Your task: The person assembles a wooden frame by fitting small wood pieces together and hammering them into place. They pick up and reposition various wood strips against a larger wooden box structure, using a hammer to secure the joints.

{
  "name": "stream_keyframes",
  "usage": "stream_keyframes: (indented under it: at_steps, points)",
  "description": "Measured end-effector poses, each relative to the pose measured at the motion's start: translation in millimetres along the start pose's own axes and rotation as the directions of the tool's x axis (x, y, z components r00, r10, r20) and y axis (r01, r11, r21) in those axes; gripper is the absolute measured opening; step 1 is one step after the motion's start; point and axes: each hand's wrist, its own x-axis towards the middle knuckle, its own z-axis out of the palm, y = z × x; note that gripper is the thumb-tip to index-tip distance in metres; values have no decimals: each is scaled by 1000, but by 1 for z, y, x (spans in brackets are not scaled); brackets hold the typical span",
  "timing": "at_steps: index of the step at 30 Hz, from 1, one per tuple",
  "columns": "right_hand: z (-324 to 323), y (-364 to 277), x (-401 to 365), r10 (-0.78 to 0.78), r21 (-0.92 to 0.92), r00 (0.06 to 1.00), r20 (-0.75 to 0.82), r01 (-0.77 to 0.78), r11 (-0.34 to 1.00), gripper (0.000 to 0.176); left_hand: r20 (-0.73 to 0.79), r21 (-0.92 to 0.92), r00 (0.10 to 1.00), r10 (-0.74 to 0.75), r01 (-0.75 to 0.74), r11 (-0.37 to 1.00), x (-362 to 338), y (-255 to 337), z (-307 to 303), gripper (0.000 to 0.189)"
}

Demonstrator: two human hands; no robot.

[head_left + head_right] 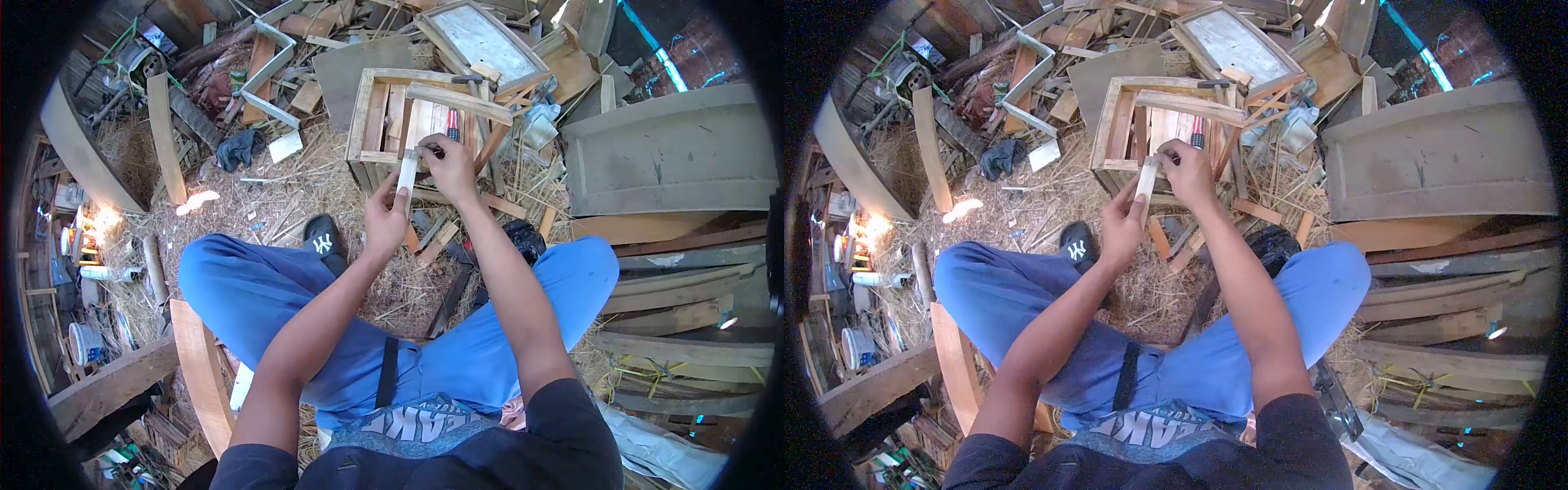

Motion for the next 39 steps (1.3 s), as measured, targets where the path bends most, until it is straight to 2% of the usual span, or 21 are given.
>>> stream_keyframes:
  at_steps: [2,4,8,11,17,23,25,39]
  points:
    - [-1,1,-1,25,-23,999,27,-24,999,13,-3,32,1000,30,-30,999,0,-1,2,44]
    - [0,5,1,-67,-30,998,-20,67,997,13,-21,1,999,33,-33,999,0,-3,3,44]
    - [2,7,2,-24,-11,1000,-7,24,1000,12,-23,-9,1000,-8,8,1000,1,-3,3,44]
    - [4,10,3,-69,-40,998,-5,69,997,13,-21,-3,999,28,-28,1000,3,-5,3,43]
    - [4,8,3,-64,-40,998,2,64,997,10,-15,-53,999,-45,44,998,0,-4,4,43]
    - [2,5,3,-97,-51,995,22,98,994,8,-21,10,999,28,-28,1000,2,-8,3,44]
    - [3,8,3,-161,-75,987,8,162,984,7,-11,-25,998,-57,57,998,0,-1,3,44]
    - [4,8,2,-187,-80,982,15,187,979,9,-32,-33,998,-56,55,998,2,-4,4,43]
